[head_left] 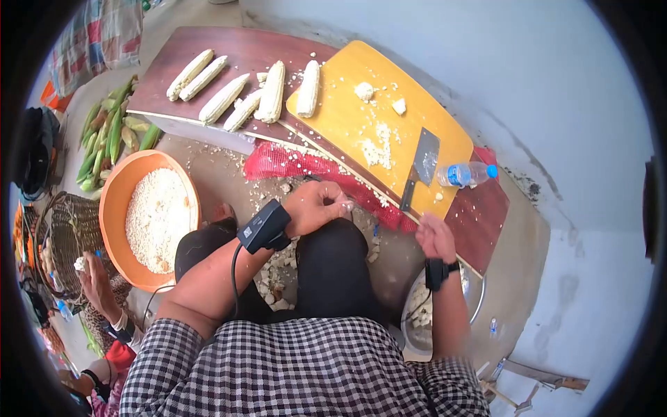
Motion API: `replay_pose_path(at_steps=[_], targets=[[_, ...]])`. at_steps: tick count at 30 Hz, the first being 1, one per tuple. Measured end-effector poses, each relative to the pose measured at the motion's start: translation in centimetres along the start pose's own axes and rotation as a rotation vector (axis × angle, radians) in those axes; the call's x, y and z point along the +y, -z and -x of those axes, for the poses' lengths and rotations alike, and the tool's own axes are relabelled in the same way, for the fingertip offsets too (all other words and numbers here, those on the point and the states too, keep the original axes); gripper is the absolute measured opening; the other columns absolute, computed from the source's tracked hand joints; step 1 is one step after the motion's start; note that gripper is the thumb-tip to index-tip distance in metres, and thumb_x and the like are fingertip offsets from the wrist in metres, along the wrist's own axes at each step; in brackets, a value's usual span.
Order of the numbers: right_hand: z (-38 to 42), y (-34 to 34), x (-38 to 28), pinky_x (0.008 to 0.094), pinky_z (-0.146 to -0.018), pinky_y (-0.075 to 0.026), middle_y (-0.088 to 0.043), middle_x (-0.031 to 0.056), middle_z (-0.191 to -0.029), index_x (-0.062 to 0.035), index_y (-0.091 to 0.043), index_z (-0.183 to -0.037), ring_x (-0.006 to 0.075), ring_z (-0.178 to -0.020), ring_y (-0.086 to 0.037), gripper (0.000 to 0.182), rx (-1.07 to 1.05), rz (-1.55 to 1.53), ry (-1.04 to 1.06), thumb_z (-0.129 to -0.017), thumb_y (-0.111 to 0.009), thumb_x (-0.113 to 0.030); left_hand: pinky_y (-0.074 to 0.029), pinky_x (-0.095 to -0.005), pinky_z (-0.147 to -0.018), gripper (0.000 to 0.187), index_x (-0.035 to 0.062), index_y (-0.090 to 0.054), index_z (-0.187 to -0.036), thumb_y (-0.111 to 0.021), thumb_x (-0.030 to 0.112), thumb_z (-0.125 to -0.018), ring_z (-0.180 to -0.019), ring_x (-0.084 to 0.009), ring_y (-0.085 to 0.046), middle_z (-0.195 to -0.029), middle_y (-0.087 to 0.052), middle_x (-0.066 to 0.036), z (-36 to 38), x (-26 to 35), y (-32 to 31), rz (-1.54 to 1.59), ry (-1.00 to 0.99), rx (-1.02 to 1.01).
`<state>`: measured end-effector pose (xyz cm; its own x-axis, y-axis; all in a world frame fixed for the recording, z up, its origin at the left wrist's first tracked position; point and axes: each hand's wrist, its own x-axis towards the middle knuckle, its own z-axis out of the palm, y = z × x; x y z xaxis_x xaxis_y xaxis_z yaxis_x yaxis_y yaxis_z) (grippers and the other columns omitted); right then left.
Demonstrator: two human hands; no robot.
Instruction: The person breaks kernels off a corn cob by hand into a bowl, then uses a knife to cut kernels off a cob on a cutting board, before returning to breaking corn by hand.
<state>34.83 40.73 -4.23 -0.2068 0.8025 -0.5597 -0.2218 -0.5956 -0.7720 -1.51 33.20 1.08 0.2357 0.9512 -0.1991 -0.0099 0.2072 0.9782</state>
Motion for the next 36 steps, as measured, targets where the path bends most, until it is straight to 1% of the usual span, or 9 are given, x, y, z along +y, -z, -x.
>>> replay_pose_path(at_steps=[3, 7, 12, 18, 22, 24, 28, 32, 36], targets=[[-6.9, -5.6, -3.4, 0.0261, -0.058, -0.047, -0.059, 0.0046, -0.086, -0.0043, -0.055, -0.106, 0.0126, -0.071, -0.056, 0.019, -0.122, 0.194, 0.121, -0.09, -0.055, -0.014, -0.041, -0.0265, -0.06, 0.025, 0.0037, -0.063, -0.067, -0.06, 0.017, -0.087, -0.063, -0.009, -0.052, -0.064, -0.06, -0.003, 0.0, 0.3, 0.7, -0.111, -0.009, 0.025], [-15.9, -10.5, -6.6, 0.0256, -0.059, -0.047, -0.059, 0.0037, -0.088, -0.003, -0.054, -0.107, 0.0114, -0.074, -0.057, 0.02, 0.037, 0.597, 0.373, -0.088, -0.054, -0.009, -0.043, -0.0266, -0.075, 0.013, 0.0022, -0.064, -0.091, -0.052, 0.006, -0.086, -0.081, -0.0117, -0.057, -0.083, -0.063, -0.005, 0.1, 0.9, 1.6, 0.023, 0.052, 0.062], [-25.0, -11.8, -8.8, 0.0324, -0.076, -0.049, -0.059, 0.0104, -0.104, -0.0034, -0.051, -0.116, 0.0229, -0.087, -0.06, 0.042, 0.271, 1.161, 0.846, -0.076, -0.063, -0.006, -0.038, -0.0299, -0.096, 0.044, 0.0012, -0.052, -0.121, -0.04, -0.008, -0.08, -0.11, -0.0176, -0.053, -0.112, -0.058, -0.008, 0.7, 0.4, 2.8, 0.156, -0.018, 0.193], [-28.0, -17.5, -9.0, 0.0433, -0.094, -0.041, -0.045, 0.0136, -0.13, -0.0109, -0.046, -0.126, 0.032, -0.116, -0.045, 0.057, 0.11, 1.548, 1.049, -0.073, -0.067, -0.011, -0.041, -0.0316, -0.095, 0.035, -0.0027, -0.054, -0.117, -0.045, -0.005, -0.083, -0.105, -0.0178, -0.056, -0.108, -0.061, -0.009, 1.2, -0.5, 3.8, 0.471, 0.157, 0.214], [-26.8, -19.7, -9.4, 0.0482, -0.097, -0.038, -0.043, 0.0112, -0.133, -0.0191, -0.043, -0.13, 0.0356, -0.118, -0.044, 0.062, 0.378, 1.831, 0.677, -0.073, -0.066, -0.015, -0.044, -0.0309, -0.091, 0.028, -0.0037, -0.055, -0.114, -0.049, 0.002, -0.087, -0.099, -0.0174, -0.059, -0.104, -0.062, -0.01, 1.6, -0.8, 4.1, 0.546, 0.172, 0.254], [-30.5, -16.0, -8.8, 0.0465, -0.096, -0.04, -0.044, 0.0136, -0.129, -0.0184, -0.049, -0.127, 0.0388, -0.115, -0.045, 0.055, 0.227, 1.856, 0.485, -0.074, -0.062, -0.011, -0.045, -0.0304, -0.089, 0.026, -0.0032, -0.056, -0.113, -0.05, 0.004, -0.088, -0.096, -0.0172, -0.059, -0.102, -0.063, -0.01, 1.8, -0.8, 4.2, 0.611, 0.184, 0.296], [-31.2, -12.6, -7.6, 0.0399, -0.091, -0.043, -0.05, 0.0161, -0.116, -0.0109, -0.059, -0.11, 0.0361, -0.108, -0.051, 0.038, 0.166, 1.644, 0.76, -0.074, -0.054, 0.001, -0.045, -0.0302, -0.087, 0.025, -0.0031, -0.056, -0.111, -0.051, 0.005, -0.088, -0.092, -0.0172, -0.06, -0.099, -0.063, -0.01, 2.1, -0.9, 4.2, 0.686, 0.192, 0.346], [-28.0, -11.8, -7.4, 0.0358, -0.087, -0.045, -0.055, 0.0146, -0.107, -0.0066, -0.058, -0.104, 0.0292, -0.099, -0.057, 0.032, 0.25, 1.502, 0.804, -0.073, -0.059, 0.002, -0.045, -0.0298, -0.086, 0.025, -0.0025, -0.056, -0.111, -0.053, 0.007, -0.089, -0.091, -0.017, -0.06, -0.098, -0.063, -0.009, 2.3, -0.9, 3.9, 0.742, 0.159, 0.35], [-21.6, -12.4, -7.6, 0.0316, -0.084, -0.047, -0.057, 0.0103, -0.11, -0.0027, -0.051, -0.113, 0.0225, -0.098, -0.058, 0.031, -0.163, 0.638, 0.401, -0.082, -0.054, 0.001, -0.045, -0.0295, -0.086, 0.025, -0.0023, -0.056, -0.111, -0.055, 0.009, -0.089, -0.092, -0.0171, -0.06, -0.097, -0.064, -0.008, 2.7, -0.7, 3.5, 0.703, 0.118, 0.36]])
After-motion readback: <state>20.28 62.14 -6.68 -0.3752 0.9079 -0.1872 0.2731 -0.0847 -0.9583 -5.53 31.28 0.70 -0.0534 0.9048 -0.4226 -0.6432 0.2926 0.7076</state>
